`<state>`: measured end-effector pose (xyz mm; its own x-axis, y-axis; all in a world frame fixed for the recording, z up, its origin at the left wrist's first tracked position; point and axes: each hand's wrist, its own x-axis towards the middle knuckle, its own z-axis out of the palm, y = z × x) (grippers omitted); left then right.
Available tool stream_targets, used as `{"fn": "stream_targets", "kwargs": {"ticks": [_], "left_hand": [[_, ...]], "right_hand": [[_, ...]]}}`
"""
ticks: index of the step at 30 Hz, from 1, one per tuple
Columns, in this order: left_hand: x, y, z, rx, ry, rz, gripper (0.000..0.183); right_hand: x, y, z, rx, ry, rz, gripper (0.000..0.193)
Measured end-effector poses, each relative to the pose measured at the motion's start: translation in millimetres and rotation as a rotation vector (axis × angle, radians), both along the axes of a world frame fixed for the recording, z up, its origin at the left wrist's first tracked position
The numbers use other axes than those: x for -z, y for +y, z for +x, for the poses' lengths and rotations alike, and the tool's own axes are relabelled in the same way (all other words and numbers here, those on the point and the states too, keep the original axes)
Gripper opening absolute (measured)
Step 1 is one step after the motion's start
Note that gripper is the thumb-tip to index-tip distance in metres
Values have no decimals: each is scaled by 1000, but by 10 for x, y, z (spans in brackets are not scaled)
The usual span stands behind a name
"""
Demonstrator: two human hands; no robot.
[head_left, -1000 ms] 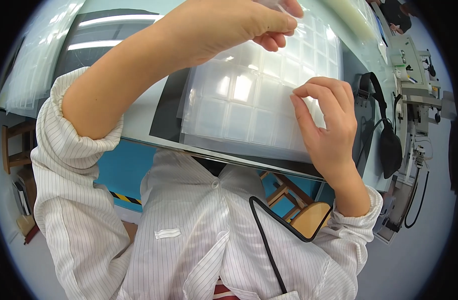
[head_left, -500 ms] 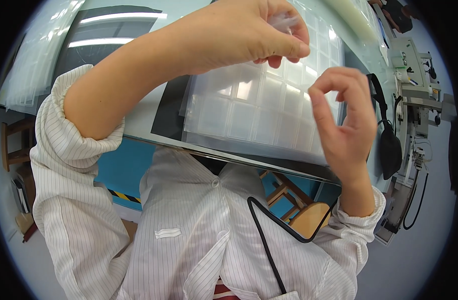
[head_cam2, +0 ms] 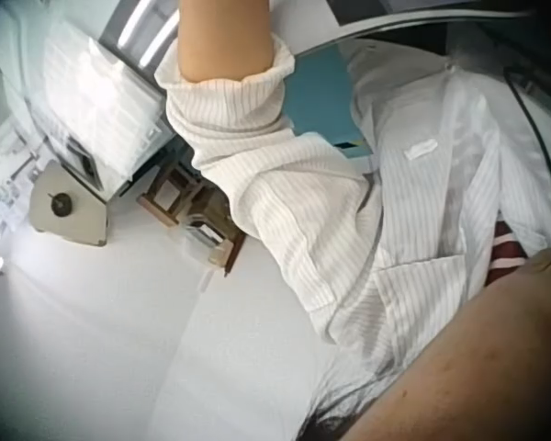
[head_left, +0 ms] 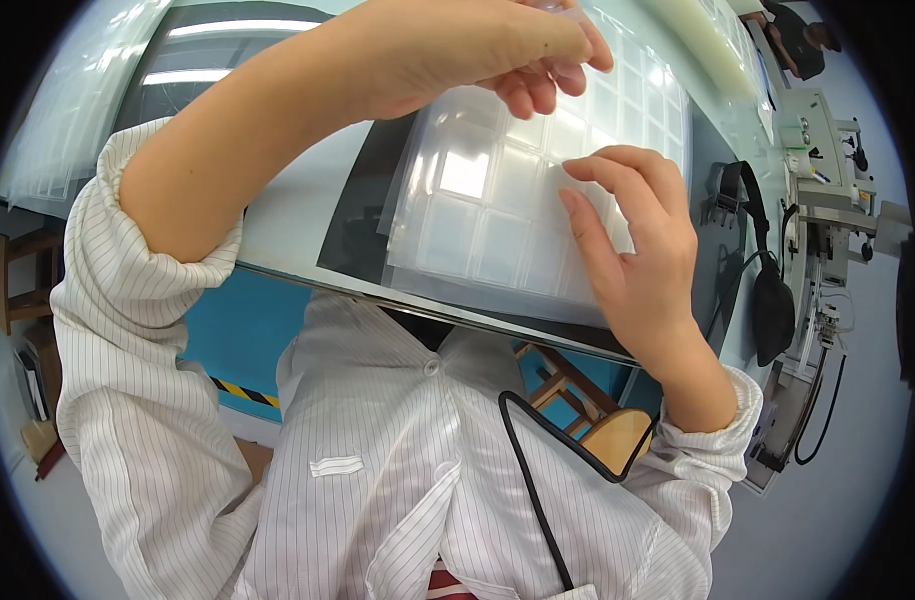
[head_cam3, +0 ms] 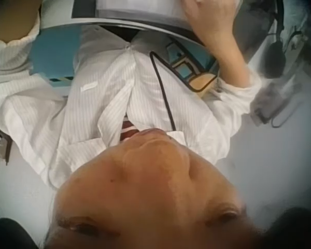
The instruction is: Manually picking small electronic components from a adhesive sheet and placing them into a grid-like organizational tray.
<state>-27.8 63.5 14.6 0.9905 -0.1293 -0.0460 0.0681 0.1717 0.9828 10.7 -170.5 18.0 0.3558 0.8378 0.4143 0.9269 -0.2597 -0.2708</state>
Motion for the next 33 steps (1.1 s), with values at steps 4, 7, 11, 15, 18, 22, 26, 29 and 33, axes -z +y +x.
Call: {"fn": "stream_targets", "kwargs": {"ticks": [4, 7, 11, 15, 18, 22, 26, 29, 33], "left_hand": [[11, -23, -25, -34, -10, -79, 30], [-44, -29, -12, -19, 25, 19, 30], [-80, -85, -12, -19, 78, 124, 30], [-134, -102, -33, -43, 95, 196, 31], [-46, -85, -42, -65, -1, 87, 32], [-146, -40, -64, 39, -72, 178, 42], [-136, -10, -46, 295, -25, 297, 55], [-54, -16, -56, 175, -58, 147, 42], [-9, 25, -35, -28, -65, 177, 33]], "right_hand": [[-20, 0, 34, -14, -57, -11, 15], [-33, 12, 64, -36, -55, 11, 20], [-4, -14, 62, -20, -83, 3, 18], [-35, 12, 71, -15, -74, 18, 17], [-43, 23, 105, -39, -103, -32, 17], [-247, 13, 152, -86, -51, -20, 15], [-329, 53, 260, -124, 203, 107, 12], [-241, 138, 207, -35, 283, 231, 9], [-80, 106, 80, -45, 82, -10, 18]]}}
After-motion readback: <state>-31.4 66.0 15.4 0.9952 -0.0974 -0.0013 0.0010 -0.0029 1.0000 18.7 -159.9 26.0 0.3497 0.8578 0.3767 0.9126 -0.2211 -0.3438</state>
